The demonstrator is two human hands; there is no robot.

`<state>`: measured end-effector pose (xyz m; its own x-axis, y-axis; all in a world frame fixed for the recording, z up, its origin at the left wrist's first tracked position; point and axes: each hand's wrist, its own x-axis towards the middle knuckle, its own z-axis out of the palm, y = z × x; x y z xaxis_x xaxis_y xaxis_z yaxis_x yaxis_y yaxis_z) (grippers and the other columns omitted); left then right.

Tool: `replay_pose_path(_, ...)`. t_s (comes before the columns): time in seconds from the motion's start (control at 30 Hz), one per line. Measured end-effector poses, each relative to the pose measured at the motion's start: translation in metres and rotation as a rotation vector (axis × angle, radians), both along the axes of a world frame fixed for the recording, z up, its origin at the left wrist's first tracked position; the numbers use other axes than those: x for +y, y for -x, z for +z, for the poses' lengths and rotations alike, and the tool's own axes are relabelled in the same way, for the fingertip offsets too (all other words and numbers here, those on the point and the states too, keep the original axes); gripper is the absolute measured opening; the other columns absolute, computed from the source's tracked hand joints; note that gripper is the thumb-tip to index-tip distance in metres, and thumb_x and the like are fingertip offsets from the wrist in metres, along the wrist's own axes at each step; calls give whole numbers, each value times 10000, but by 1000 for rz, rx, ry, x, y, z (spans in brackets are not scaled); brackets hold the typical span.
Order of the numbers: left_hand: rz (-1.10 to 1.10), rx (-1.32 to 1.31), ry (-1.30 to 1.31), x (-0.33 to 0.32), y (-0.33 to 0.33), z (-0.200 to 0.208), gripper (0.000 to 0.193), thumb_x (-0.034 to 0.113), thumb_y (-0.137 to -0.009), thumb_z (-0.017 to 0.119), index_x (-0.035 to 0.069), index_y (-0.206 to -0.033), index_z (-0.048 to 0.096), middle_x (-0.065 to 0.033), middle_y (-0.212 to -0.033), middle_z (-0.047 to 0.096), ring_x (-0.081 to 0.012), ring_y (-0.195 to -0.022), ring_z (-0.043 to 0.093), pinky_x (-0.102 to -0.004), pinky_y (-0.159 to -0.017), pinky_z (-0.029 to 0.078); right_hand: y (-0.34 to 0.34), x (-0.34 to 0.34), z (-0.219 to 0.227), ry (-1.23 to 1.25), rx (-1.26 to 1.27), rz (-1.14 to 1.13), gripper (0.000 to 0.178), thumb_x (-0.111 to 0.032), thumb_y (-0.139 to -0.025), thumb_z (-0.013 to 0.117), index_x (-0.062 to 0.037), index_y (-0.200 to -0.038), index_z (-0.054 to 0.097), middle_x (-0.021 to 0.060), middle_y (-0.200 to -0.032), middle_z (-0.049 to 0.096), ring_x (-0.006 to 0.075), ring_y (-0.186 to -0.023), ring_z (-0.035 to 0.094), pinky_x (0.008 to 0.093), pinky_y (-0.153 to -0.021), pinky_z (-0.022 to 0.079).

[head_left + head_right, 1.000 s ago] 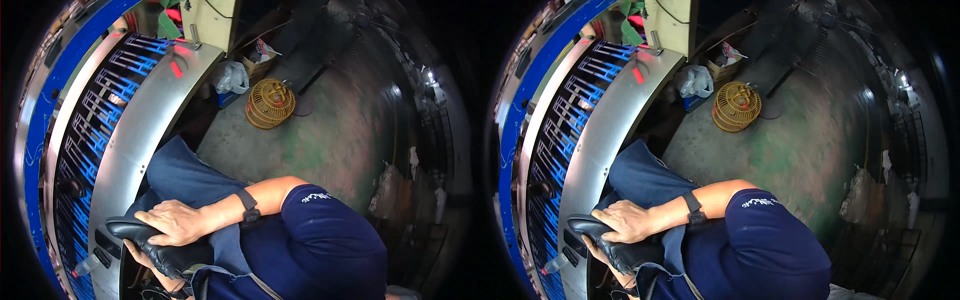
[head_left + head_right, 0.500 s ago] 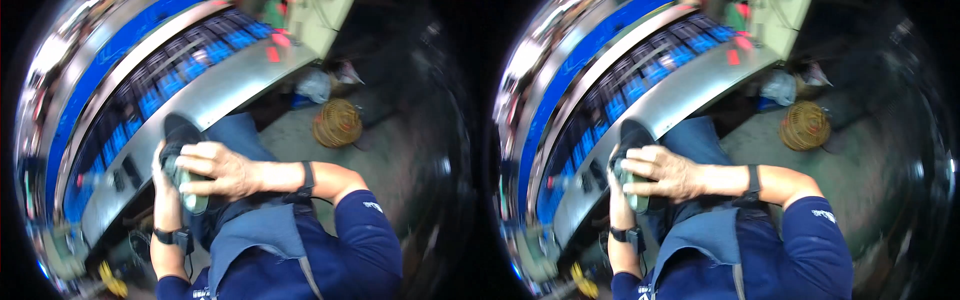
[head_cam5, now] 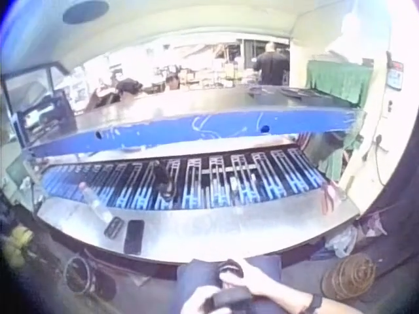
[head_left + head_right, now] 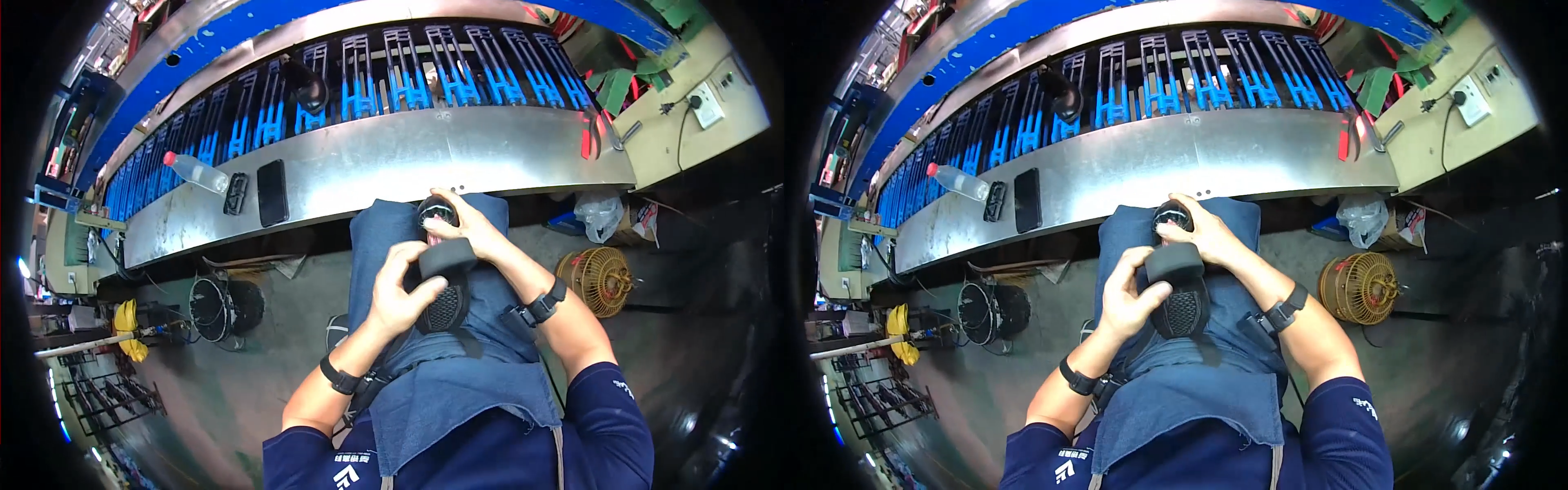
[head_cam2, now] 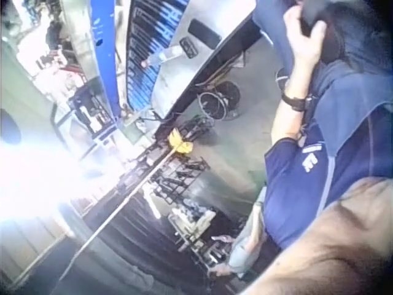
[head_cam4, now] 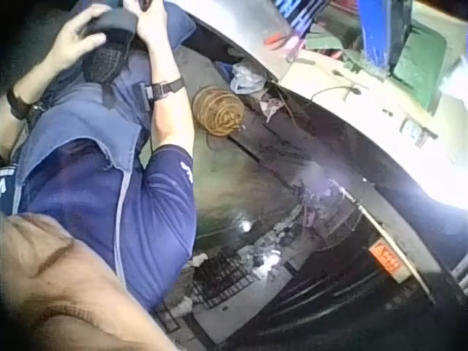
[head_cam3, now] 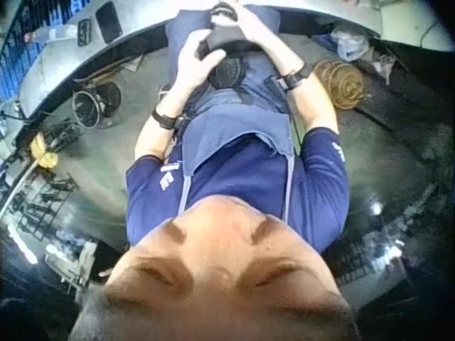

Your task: The recorder is inspecting and adjusting shoes as they come off a production line.

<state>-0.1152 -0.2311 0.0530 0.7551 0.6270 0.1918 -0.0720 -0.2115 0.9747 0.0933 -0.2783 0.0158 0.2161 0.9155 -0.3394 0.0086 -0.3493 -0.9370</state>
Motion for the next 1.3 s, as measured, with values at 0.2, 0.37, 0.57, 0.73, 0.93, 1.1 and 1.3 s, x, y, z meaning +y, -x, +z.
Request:
replay_pose_path(0.2, -71, -215, -435, 16, -13, 12, 524, 81, -708, 851, 3, -1139, 563, -146, -927, 683, -314, -812, 665, -405, -762, 540, -18, -7, 8, -253, -525, -49, 596, -368, -932, 663, 13, -1367, 521, 174, -1343, 517, 289, -1200, 556, 375, -1002, 468)
replay_pose_path(0.37, 50, 204, 1, 44, -40, 7, 470, 83, -825, 788, -39, -1226, 574, -89, -1147, 489, -172, -988, 556, -294, -890, 459, -2, -42, 36, -331, -142, -209, 446, -157, -946, 631, 40, -1332, 530, 148, -1204, 535, 216, -1035, 589, 316, -893, 498)
replay_pose_path(0.57, 13, 275, 166, 54, -55, 6, 445, 21, -857, 750, -33, -1241, 531, -70, -1130, 481, -131, -943, 517, -256, -855, 444, 8, -24, 32, -273, -226, -273, 454, -83, -844, 757, 22, -1238, 558, 119, -1105, 529, 189, -893, 574, 318, -791, 500)
replay_pose_path(0.73, -4, 331, 137, 61, -64, 5, 405, 29, -870, 740, -22, -1202, 515, -64, -1103, 474, -121, -929, 512, -257, -826, 449, 4, -15, 22, -271, -61, -339, 402, -39, -830, 749, 7, -1182, 562, 83, -1040, 506, 147, -812, 497, 283, -740, 451)
replay_pose_path(0.93, 39, 354, 165, 67, -71, 2, 406, 70, -831, 779, -12, -1155, 550, -89, -1060, 502, -147, -863, 524, -283, -754, 465, -3, -9, 17, -229, 15, -316, 429, -31, -811, 758, -6, -1184, 548, 74, -1040, 483, 131, -803, 471, 278, -730, 436)
replay_pose_path(1.1, 4, 516, -254, 85, -76, 11, 468, 134, -788, 814, -6, -1170, 584, -147, -1096, 536, -227, -923, 570, -342, -788, 499, -13, -7, 16, -213, -112, -356, 482, -38, -770, 793, -13, -1178, 537, 81, -1054, 472, 144, -845, 473, 286, -732, 435)
replay_pose_path(1.3, -219, 327, -2, 98, -73, 5, 444, 160, -765, 799, 23, -1153, 633, -175, -1292, 576, -358, -1196, 570, -424, -995, 463, -20, -5, 14, -213, 381, -244, 610, -184, -859, 755, -1, -1372, 478, 137, -1407, 407, 258, -1322, 453, 384, -1097, 383)
